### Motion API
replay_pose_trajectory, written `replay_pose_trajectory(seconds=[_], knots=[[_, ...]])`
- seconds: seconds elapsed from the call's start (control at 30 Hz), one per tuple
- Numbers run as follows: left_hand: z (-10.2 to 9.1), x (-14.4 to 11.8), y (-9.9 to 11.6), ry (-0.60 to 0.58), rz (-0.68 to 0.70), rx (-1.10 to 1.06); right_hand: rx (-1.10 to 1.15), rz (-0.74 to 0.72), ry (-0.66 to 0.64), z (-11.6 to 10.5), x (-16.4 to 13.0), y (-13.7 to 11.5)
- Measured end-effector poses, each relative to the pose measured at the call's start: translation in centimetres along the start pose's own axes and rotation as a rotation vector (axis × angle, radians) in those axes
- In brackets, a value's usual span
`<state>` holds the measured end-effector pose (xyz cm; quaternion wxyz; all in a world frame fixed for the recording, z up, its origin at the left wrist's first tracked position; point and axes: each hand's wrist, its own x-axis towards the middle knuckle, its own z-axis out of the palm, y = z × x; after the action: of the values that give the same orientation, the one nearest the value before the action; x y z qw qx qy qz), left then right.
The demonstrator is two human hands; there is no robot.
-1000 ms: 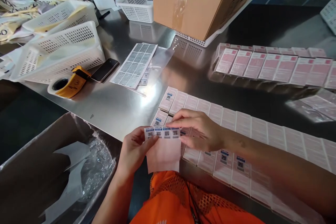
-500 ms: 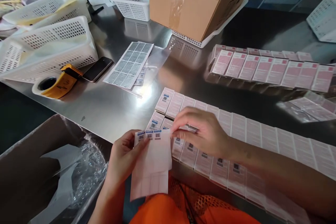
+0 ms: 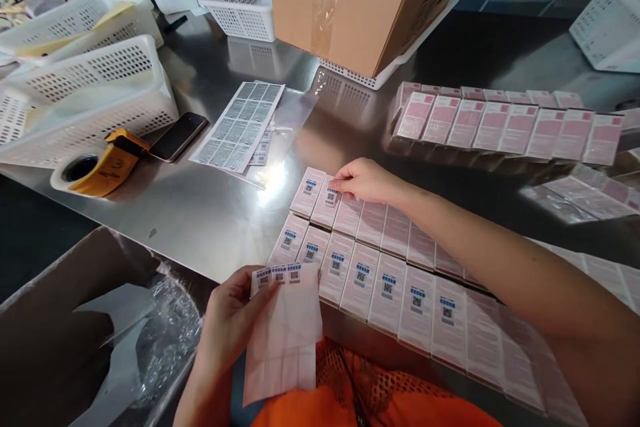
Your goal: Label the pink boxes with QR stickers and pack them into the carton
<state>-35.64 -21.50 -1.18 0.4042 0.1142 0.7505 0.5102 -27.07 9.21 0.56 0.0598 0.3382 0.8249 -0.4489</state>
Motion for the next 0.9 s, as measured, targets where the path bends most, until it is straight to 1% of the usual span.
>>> replay_pose_trajectory(seconds=[0.13,0.27,0.4,0.57,0.67,0.8,0.9], knots=[[0.0,0.2,-0.1,-0.020,-0.010,-0.049,-0.036,-0.025,0.035,0.5,0.0,0.4],[0.3,0.4,-0.1,-0.070,0.002,-0.055,-0.052,-0.041,0.058,0.7,0.3,0.9],[0.5,0.4,-0.2,-0.048,-0.007,-0.066,-0.094,-0.053,0.079,0.8,0.3,0.8],[0.4,0.2,-0.5,-0.031,-0.004,-0.033,-0.141,-0.091,0.136,1.0,-0.1,0.6],[0.4,0.2,-0.7,-0.024,-0.011,-0.032,-0.133,-0.141,0.208,1.8,-0.7,0.8],[0.4,0.2,-0.8,-0.057,0.005,-0.003,-0.174,-0.236,0.387,3.2,-1.3,1.4],[0.6,-0.1,-0.3,-0.072,0.035,0.004,-0.120,-0.221,0.523,3.2,-1.3,1.7]])
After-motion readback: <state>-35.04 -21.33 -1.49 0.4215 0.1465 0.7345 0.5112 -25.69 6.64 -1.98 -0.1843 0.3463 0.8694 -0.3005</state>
